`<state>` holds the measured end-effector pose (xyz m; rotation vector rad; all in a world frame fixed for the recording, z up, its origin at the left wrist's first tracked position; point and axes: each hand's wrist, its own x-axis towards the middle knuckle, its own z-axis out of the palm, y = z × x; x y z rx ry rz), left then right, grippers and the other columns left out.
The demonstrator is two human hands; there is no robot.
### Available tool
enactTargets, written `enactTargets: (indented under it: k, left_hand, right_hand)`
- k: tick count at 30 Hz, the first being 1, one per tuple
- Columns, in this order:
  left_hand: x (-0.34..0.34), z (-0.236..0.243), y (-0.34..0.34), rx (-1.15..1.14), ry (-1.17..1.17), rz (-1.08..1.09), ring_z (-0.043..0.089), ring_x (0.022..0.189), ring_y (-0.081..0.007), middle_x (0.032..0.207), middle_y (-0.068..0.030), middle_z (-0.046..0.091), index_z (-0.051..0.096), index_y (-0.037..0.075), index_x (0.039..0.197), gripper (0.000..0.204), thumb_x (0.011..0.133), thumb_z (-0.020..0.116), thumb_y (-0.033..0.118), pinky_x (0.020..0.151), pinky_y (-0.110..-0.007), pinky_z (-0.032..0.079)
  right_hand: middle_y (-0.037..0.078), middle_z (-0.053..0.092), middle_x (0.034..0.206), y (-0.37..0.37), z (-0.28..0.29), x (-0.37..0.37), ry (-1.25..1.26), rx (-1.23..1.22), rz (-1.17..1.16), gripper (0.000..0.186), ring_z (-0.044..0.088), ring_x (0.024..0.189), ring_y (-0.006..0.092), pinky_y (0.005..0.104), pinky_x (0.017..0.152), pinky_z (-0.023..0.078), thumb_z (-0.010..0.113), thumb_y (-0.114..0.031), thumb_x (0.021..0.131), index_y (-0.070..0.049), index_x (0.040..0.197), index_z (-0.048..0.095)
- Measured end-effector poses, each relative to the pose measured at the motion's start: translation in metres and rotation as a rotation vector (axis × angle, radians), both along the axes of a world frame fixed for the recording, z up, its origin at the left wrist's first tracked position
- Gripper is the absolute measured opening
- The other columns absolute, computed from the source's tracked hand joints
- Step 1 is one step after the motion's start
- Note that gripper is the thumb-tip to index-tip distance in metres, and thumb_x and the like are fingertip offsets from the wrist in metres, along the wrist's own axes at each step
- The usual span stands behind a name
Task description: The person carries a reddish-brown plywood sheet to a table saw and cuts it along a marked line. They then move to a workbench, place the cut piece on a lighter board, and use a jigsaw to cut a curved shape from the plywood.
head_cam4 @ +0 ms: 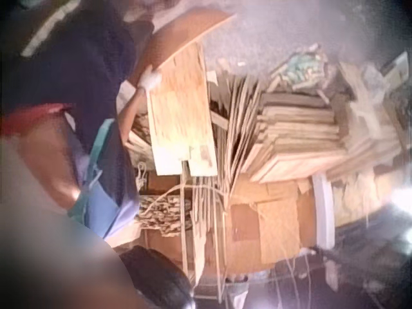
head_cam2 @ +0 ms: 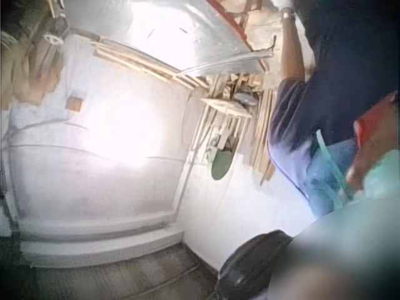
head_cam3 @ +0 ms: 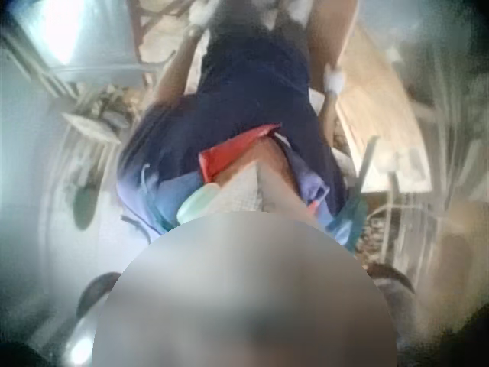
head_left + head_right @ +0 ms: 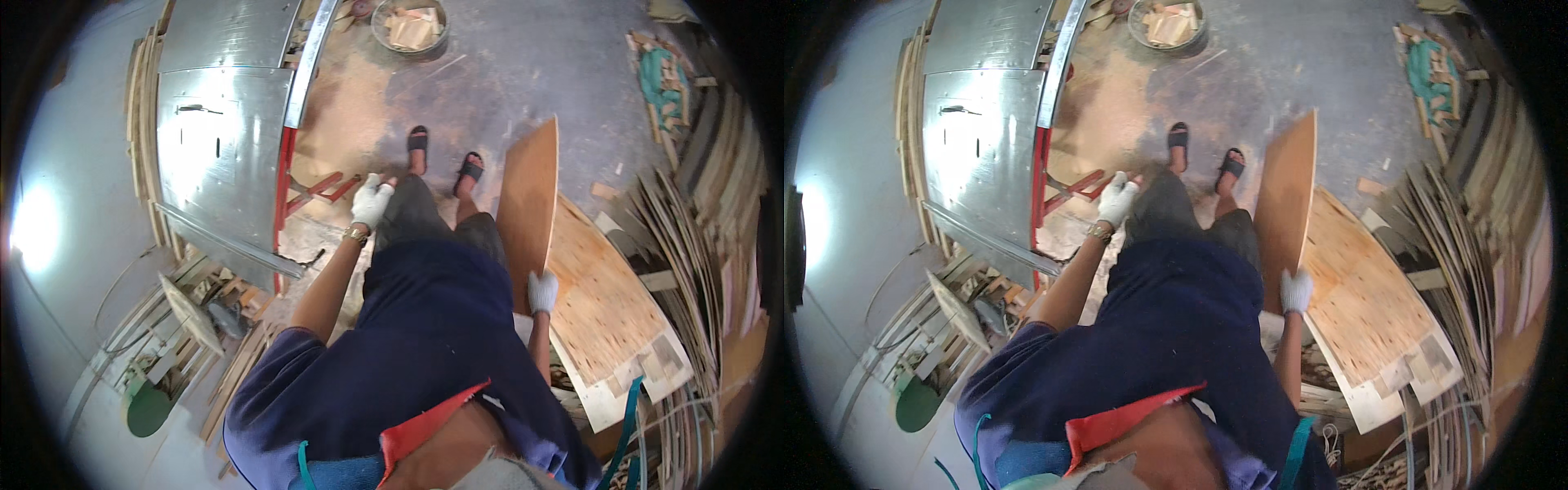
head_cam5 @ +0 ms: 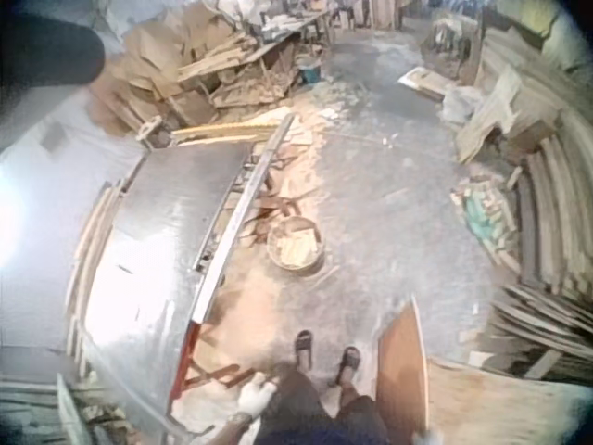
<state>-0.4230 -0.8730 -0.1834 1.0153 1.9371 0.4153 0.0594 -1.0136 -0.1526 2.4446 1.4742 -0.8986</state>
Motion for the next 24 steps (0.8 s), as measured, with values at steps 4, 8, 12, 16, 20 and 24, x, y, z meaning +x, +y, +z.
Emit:
enactTargets:
  k: [4, 8, 12, 16, 20, 24]
  left_hand:
    - [-0.027, -0.047, 0.041, -0.386, 0.331, -0.302, 0.064, 0.109, -0.0446, 0.120, -0.0245, 0.066, 0.054, 0.002, 0.131, 0.069, 0.087, 0.066, 0.053, 0.095, -0.052, 0.050]
    - [-0.109, -0.153, 0.046, -0.343, 0.576, -0.451, 0.044, 0.137, -0.0485, 0.149, -0.0354, 0.042, 0.038, -0.007, 0.149, 0.097, 0.085, 0.065, 0.061, 0.112, -0.051, 0.040]
    - [-0.165, -0.214, 0.101, -0.439, 0.823, -0.438, 0.030, 0.149, -0.0445, 0.160, -0.0294, 0.031, 0.028, -0.004, 0.156, 0.102, 0.083, 0.068, 0.054, 0.121, -0.052, 0.026]
    - [-0.227, -0.242, 0.128, -0.444, 1.154, -0.362, 0.025, 0.152, -0.0418, 0.162, -0.0274, 0.028, 0.026, -0.003, 0.156, 0.102, 0.082, 0.068, 0.054, 0.122, -0.053, 0.023]
    - [-0.286, -0.249, 0.142, -0.511, 1.395, -0.227, 0.049, 0.135, -0.0384, 0.146, -0.0248, 0.048, 0.037, -0.003, 0.149, 0.096, 0.077, 0.072, 0.051, 0.111, -0.049, 0.041]
    - [-0.324, -0.244, 0.140, -0.636, 1.469, -0.083, 0.048, 0.137, -0.0401, 0.153, -0.0277, 0.042, 0.028, -0.004, 0.155, 0.102, 0.077, 0.071, 0.046, 0.111, -0.049, 0.042]
  right_hand:
    - [0.032, 0.061, 0.069, -0.045, 0.007, -0.054, 0.134, -0.277, -0.277, 0.040, 0.065, 0.069, 0.0495, 0.0536, 0.060, 0.044, 0.065, -0.030, 0.085, 0.010, 0.080, 0.065]
    - [0.031, 0.069, 0.085, -0.141, -0.009, -0.084, 0.146, -0.386, -0.129, 0.040, 0.070, 0.080, 0.0441, 0.0491, 0.063, 0.049, 0.066, -0.032, 0.089, 0.008, 0.093, 0.068]
    - [0.026, 0.069, 0.082, -0.140, 0.011, -0.136, 0.344, -0.514, -0.564, 0.042, 0.065, 0.072, 0.0327, 0.0413, 0.064, 0.048, 0.065, -0.035, 0.093, 0.007, 0.091, 0.067]
    - [0.024, 0.068, 0.081, -0.152, 0.022, -0.139, 0.366, -0.647, -0.773, 0.041, 0.063, 0.071, 0.0309, 0.0403, 0.064, 0.047, 0.064, -0.034, 0.094, 0.007, 0.091, 0.066]
    - [0.023, 0.068, 0.080, -0.154, 0.018, -0.136, 0.352, -0.727, -0.862, 0.041, 0.061, 0.071, 0.0291, 0.0394, 0.064, 0.047, 0.063, -0.034, 0.094, 0.007, 0.091, 0.065]
    - [0.021, 0.067, 0.079, -0.155, 0.018, -0.137, 0.343, -0.782, -0.938, 0.040, 0.059, 0.070, 0.0272, 0.0385, 0.064, 0.046, 0.062, -0.034, 0.095, 0.007, 0.091, 0.064]
